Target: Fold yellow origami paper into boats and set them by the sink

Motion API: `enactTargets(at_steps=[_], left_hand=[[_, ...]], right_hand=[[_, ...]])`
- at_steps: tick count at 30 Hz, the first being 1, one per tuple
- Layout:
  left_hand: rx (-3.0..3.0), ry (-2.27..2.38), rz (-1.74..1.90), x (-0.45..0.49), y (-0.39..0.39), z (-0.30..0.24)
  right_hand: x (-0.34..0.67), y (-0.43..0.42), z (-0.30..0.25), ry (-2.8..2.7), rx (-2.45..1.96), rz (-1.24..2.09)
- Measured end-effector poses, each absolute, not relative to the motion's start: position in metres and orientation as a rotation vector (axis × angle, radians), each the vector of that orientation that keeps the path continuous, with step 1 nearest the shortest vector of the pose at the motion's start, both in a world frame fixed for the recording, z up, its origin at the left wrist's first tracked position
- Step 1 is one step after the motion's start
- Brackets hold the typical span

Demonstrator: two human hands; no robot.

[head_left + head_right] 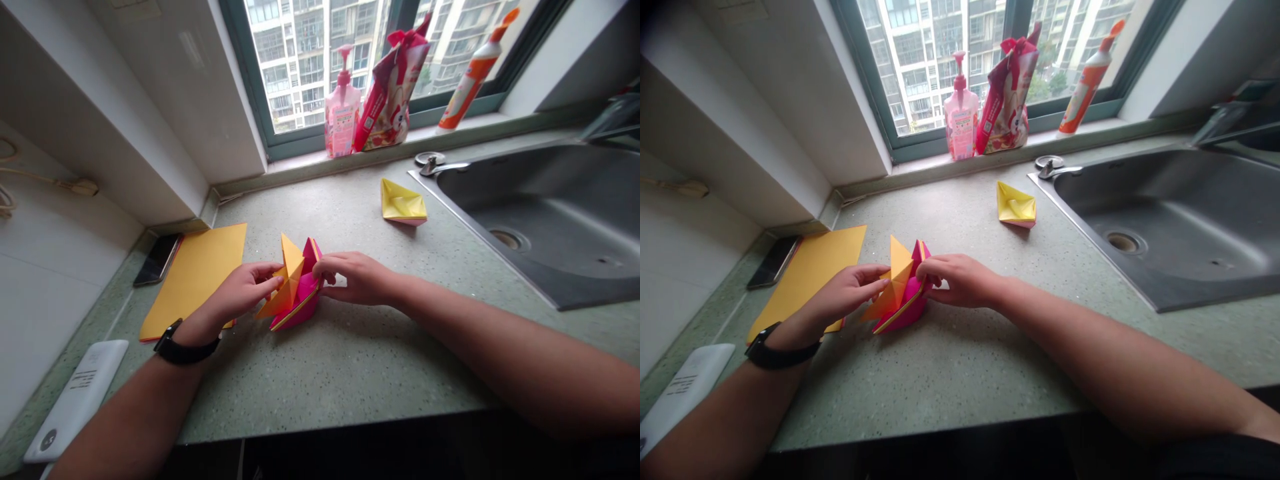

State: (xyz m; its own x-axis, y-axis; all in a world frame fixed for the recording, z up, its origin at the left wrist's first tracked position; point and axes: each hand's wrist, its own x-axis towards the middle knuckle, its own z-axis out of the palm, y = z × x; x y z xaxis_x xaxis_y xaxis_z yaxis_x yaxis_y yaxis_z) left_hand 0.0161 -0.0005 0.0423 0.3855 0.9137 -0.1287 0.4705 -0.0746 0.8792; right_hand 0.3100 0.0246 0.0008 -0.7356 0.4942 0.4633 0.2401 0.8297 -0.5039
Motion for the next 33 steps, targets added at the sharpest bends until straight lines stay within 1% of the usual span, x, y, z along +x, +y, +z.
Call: enactTargets(at_steps=[6,11,14,17,20,23,29,33], left_hand=[[1.751,1.16,0.542,0.027,-0.008,0.04],[1.884,1.281,0.663,0.032,-0.012,0.04],[1.909,1.358,0.753,0.032,-0.013,0.042],[1.915,1.383,0.832,0.033,-0.015,0.042],[1.907,1.365,0.887,0.034,-0.016,0.04],[1.908,1.349,0.942,0.035,-0.019,0.035],[2.016,1.345,1.158,0.035,-0.025,0.032],[2.05,1.325,1.29,0.035,-0.028,0.035]], right_hand=[[0.306,0.02,0.0,-2.38,-0.508,0.51],[0.305,0.019,-0.002,-2.215,-0.589,0.56],[0.307,0.022,0.0,-2.036,-0.781,0.705],[0.307,0.026,0.0,-1.996,-0.914,0.948],[0.303,0.028,-0.004,-2.013,-0.889,1.224],[0.299,0.028,-0.009,-1.943,-0.793,1.425],[0.298,0.028,-0.011,-1.827,-0.699,1.598],[0.297,0.027,-0.01,-1.803,-0.675,1.643]])
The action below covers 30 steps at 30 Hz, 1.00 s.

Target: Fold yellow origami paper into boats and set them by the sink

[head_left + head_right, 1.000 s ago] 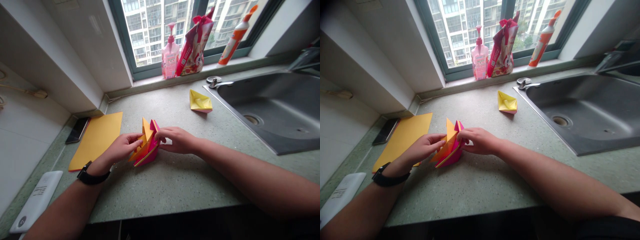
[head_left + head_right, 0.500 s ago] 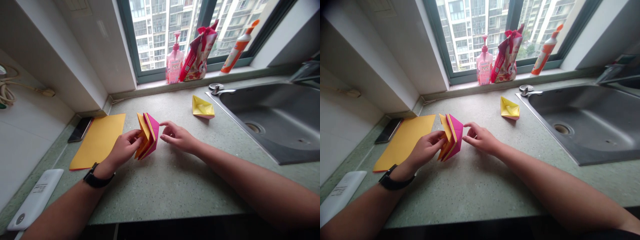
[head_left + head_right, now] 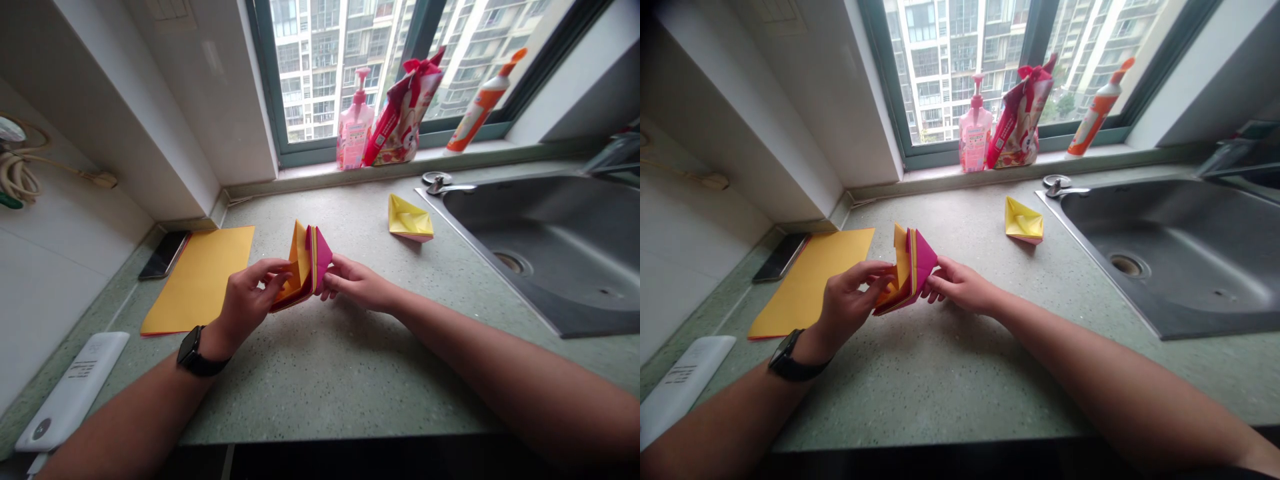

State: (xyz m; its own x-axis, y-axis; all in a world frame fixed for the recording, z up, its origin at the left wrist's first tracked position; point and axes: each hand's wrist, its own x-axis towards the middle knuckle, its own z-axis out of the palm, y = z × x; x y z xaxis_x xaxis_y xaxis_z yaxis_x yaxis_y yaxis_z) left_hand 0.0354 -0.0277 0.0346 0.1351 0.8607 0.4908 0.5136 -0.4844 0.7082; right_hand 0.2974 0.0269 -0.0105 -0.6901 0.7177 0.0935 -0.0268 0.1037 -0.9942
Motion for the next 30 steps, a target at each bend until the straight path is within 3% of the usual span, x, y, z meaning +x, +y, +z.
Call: enactTargets(at_steps=[22,27,30], left_hand=[[2.312,1.135,1.232,0.028,-0.026,0.027],[2.683,1.256,1.183,0.02,-0.016,0.029],[2.847,1.296,1.086,0.021,-0.011,0.024]], right_hand=[[0.301,0.022,-0.006,-2.067,-0.618,1.415],[0.313,0.027,0.002,-2.006,-0.869,0.944],[0.315,0.025,0.007,-1.972,-0.786,0.614]])
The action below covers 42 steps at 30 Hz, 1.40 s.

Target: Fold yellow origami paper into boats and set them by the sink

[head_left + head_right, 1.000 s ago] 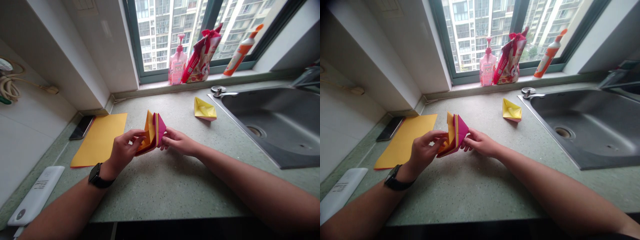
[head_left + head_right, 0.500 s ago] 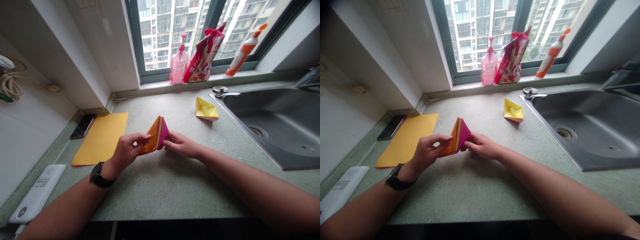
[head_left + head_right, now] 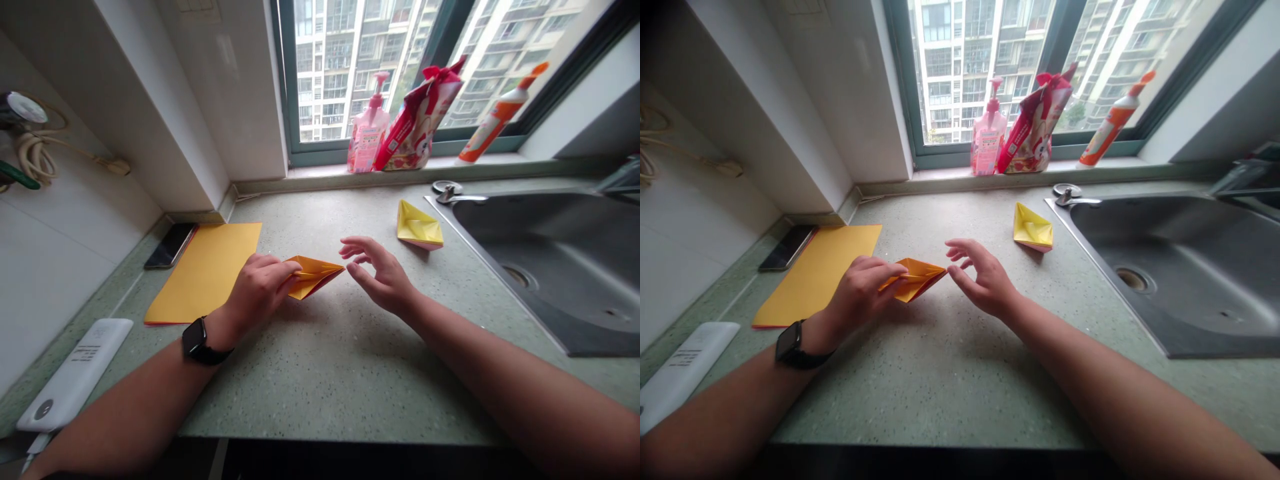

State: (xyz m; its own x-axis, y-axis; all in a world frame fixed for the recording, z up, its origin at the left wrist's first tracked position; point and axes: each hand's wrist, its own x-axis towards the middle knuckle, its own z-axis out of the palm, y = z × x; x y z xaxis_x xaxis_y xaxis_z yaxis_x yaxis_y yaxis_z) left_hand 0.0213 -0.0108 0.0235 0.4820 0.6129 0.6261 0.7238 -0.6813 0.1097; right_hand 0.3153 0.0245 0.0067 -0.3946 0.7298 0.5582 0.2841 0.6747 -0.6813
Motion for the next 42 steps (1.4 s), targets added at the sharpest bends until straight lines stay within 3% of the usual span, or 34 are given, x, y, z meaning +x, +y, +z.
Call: enactTargets(at_steps=[5,12,20,33,39,42], left_hand=[[-2.505,-1.08,-0.886,0.029,-0.01,0.018],[-2.493,-0.947,-0.868,0.026,-0.01,0.024],[-2.478,-0.944,-1.042,0.024,-0.01,0.023],[-2.822,-1.156,-0.85,0.01,0.003,0.016],[-2.803,-1.196,-0.8,0.006,0.004,0.012],[-2.778,-1.184,-0.793,0.008,0.003,0.011]], right_hand=[[0.309,0.015,0.006,-2.246,-0.648,0.358],[0.312,0.024,-0.006,-2.405,-0.709,0.257],[0.317,0.033,-0.003,-2.341,-0.806,0.249],[0.332,0.043,0.003,-2.286,-0.923,0.092],[0.4,0.064,0.045,-1.894,-1.618,-0.222],[0.431,0.07,0.052,-1.821,-2.079,-0.084]])
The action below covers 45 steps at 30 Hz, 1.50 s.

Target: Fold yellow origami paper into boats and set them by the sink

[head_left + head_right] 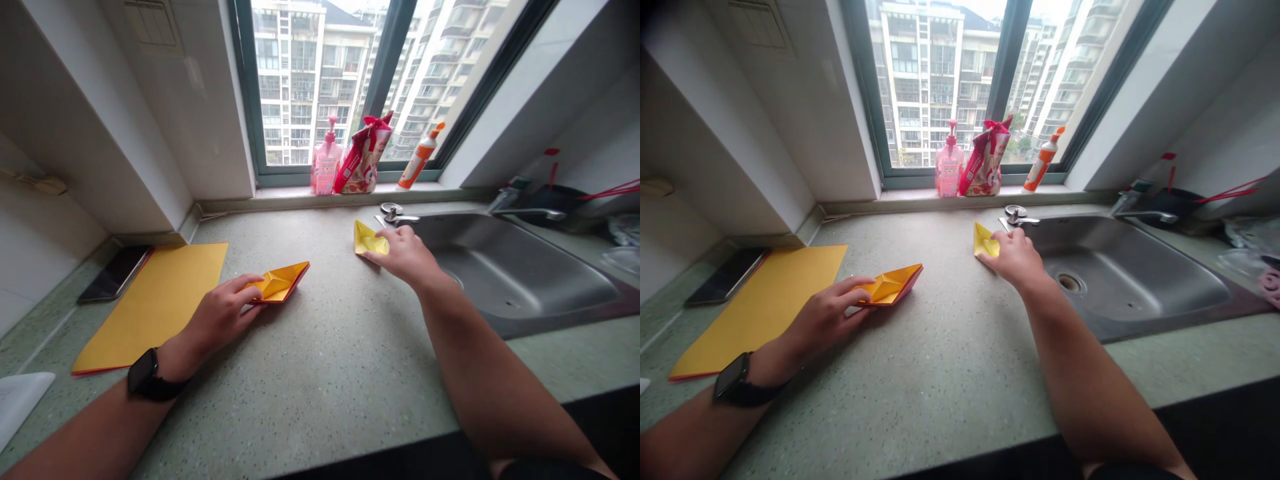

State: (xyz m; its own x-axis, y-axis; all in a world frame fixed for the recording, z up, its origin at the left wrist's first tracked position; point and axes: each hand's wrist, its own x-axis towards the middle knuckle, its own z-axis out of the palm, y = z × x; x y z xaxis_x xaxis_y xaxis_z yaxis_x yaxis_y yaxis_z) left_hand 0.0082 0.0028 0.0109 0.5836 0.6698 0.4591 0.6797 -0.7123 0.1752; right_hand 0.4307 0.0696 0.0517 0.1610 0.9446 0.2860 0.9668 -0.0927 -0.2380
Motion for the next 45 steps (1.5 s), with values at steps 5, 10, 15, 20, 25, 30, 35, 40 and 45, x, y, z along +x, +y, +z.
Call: enactTargets(at_steps=[5,10,15,20,25,30,35,40,45], left_hand=[[-2.764,-1.161,-0.804,0.012,0.002,0.011],[-2.764,-1.14,-0.835,0.012,0.003,0.011],[-2.79,-1.159,-0.845,0.013,0.002,0.013],[-2.771,-1.16,-0.854,0.013,0.003,0.01],[-2.753,-1.152,-0.84,0.012,0.005,0.007],[-2.76,-1.151,-0.847,0.013,0.005,0.008],[-2.744,-1.129,-0.859,0.013,0.004,0.009],[-2.741,-1.094,-0.909,0.013,0.004,0.011],[-2.758,-1.062,-0.932,0.012,0.005,0.012]], right_hand=[[0.446,0.078,0.047,-1.895,-2.265,0.073],[0.452,0.083,0.047,-1.89,-2.301,0.018],[0.464,0.084,0.047,-1.863,-2.35,0.07],[0.464,0.088,0.049,-1.737,-2.325,-0.074],[0.458,0.102,0.047,-1.637,-2.263,-0.235],[0.457,0.125,0.039,-1.618,-2.275,-0.25],[0.46,0.133,0.026,-1.603,-2.295,-0.214],[0.454,0.126,0.029,-1.574,-2.191,-0.262],[0.404,0.104,0.037,-2.021,-1.229,0.377]])
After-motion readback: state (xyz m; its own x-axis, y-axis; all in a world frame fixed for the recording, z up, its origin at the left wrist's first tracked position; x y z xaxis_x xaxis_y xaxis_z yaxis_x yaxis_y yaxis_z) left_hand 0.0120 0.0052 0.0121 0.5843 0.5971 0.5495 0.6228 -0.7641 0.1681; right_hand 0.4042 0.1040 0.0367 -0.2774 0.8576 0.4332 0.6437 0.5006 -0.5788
